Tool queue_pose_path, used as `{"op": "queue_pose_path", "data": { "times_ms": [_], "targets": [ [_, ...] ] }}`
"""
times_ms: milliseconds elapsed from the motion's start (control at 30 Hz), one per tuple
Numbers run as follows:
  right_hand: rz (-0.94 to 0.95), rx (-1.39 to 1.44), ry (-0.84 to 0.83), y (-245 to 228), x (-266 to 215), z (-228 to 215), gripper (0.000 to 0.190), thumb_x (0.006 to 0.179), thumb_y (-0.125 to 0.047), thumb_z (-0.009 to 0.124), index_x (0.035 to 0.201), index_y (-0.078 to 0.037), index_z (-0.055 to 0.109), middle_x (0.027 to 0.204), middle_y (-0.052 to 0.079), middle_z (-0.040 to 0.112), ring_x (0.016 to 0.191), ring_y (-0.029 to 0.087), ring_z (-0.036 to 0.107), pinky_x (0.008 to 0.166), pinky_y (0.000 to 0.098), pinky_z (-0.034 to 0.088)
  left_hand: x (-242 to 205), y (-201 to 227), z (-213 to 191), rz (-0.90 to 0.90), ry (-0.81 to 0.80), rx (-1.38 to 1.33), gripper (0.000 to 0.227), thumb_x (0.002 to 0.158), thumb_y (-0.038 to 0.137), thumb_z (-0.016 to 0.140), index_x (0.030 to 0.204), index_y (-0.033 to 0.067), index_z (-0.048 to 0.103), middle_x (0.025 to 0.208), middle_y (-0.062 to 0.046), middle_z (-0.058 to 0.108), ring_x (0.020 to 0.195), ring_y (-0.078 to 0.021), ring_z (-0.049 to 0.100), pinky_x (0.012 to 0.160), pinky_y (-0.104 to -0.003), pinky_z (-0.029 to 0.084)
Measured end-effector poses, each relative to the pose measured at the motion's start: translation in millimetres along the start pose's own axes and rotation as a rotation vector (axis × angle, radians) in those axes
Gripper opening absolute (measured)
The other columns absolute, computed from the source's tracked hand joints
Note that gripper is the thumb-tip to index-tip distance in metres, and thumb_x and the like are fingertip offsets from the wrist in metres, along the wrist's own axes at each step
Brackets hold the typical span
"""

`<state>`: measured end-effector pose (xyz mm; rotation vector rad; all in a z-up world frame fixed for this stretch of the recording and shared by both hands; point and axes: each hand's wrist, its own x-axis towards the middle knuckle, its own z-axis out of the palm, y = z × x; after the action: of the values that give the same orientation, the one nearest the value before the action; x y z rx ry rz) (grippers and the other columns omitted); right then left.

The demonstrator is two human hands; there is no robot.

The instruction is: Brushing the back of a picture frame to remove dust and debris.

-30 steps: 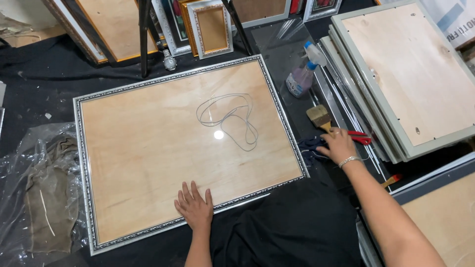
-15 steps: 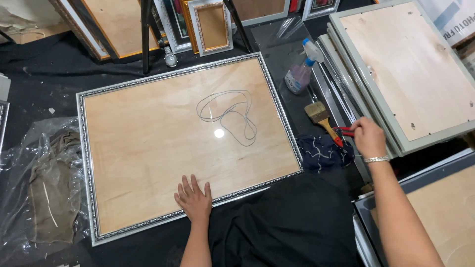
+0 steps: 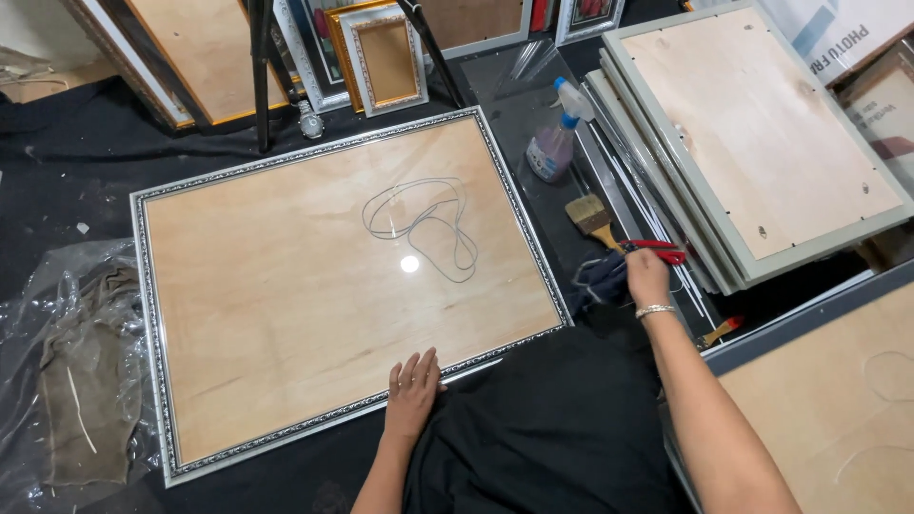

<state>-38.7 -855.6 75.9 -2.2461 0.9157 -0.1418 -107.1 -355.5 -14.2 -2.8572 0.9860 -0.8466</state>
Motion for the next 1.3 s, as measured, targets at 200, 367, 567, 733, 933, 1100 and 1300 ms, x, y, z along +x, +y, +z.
{"op": "queue_pose_path", "data": {
  "times_ms": [200, 367, 567, 733, 933, 1100, 1300],
  "targets": [
    [0.044, 0.568, 0.166, -76.6, -17.9, -107.4, 0.029, 0.103, -0.016, 0.053, 0.077, -0.02, 0.042, 0.078, -0.006, 0.043, 0.076, 0.011, 0.039, 0.071, 0.0287, 0.036, -7.6, 5.1, 8.6, 0.027, -0.005, 0.079, 0.044, 0.11, 0.046, 0.041, 0.132, 0.017, 0.066, 0.15, 0.002, 0.054, 0.132, -0.02, 0.052, 0.111, -0.046, 0.034],
    [-0.286, -0.346, 0.17, -99.7, -23.0, -110.1, 0.034, 0.102, -0.034, 0.055, 0.112, -0.005, 0.07, 0.12, 0.022, 0.063, 0.11, 0.044, 0.051, 0.097, 0.0527, 0.041, 8.2, 9.5, -1.7, -0.136, -0.186, -0.078, 0.056, 0.074, 0.054, 0.077, 0.114, 0.0177, 0.062, 0.153, -0.002, 0.05, 0.134, -0.0269, 0.047, 0.112, -0.05, 0.028],
    [-0.255, 0.047, -0.061, -139.5, -90.1, -8.5, 0.031, 0.096, -0.04, 0.068, 0.108, -0.012, 0.071, 0.111, 0.018, 0.071, 0.117, 0.042, 0.062, 0.094, 0.0532, 0.05, 98.3, 24.2, -40.9, -0.527, -0.338, -0.571, 0.039, 0.095, 0.043, 0.069, 0.123, 0.0184, 0.058, 0.145, -0.003, 0.045, 0.132, -0.0281, 0.041, 0.107, -0.051, 0.033],
    [-0.134, 0.237, -0.36, -187.2, -128.7, 25.6, 0.019, 0.096, -0.033, 0.068, 0.103, -0.016, 0.073, 0.096, 0.009, 0.073, 0.096, 0.026, 0.067, 0.073, 0.0389, 0.057, 164.5, 9.3, -81.3, -0.749, -0.286, -1.155, 0.076, 0.092, 0.045, 0.071, 0.152, 0.0146, 0.036, 0.153, -0.014, 0.036, 0.139, -0.0427, 0.04, 0.112, -0.062, 0.034],
    [-0.214, -0.026, -0.188, -177.8, -11.0, 48.5, 0.03, 0.096, -0.037, 0.068, 0.119, -0.019, 0.073, 0.116, 0.013, 0.073, 0.117, 0.034, 0.065, 0.097, 0.0476, 0.052, 124.2, -7.0, -40.6, -0.753, -0.438, -0.83, 0.067, 0.085, 0.003, 0.064, 0.146, 0.0275, 0.048, 0.145, -0.003, 0.049, 0.135, -0.0314, 0.05, 0.113, -0.05, 0.041],
    [-0.075, 0.286, 0.045, -152.6, 171.2, 89.0, 0.062, 0.074, -0.032, 0.083, 0.125, -0.006, 0.06, 0.105, 0.008, 0.07, 0.094, 0.02, 0.066, 0.088, 0.0302, 0.049, 52.7, 13.7, 1.3, -0.32, -0.368, -0.401, 0.085, 0.082, 0.045, 0.076, 0.157, 0.0271, 0.04, 0.166, -0.014, 0.026, 0.143, -0.0435, 0.034, 0.112, -0.06, 0.029],
    [0.197, 0.307, -0.091, -194.0, 188.4, 90.1, 0.1, 0.077, -0.052, 0.083, 0.158, -0.029, 0.03, 0.147, 0.013, 0.05, 0.127, 0.034, 0.057, 0.095, 0.0457, 0.052, 37.9, 31.0, 29.1, -0.27, -0.168, 0.07, 0.103, 0.085, 0.092, 0.032, 0.165, 0.029, 0.013, 0.176, -0.007, 0.002, 0.16, -0.0306, 0.004, 0.126, -0.056, 0.002]
  ]
}}
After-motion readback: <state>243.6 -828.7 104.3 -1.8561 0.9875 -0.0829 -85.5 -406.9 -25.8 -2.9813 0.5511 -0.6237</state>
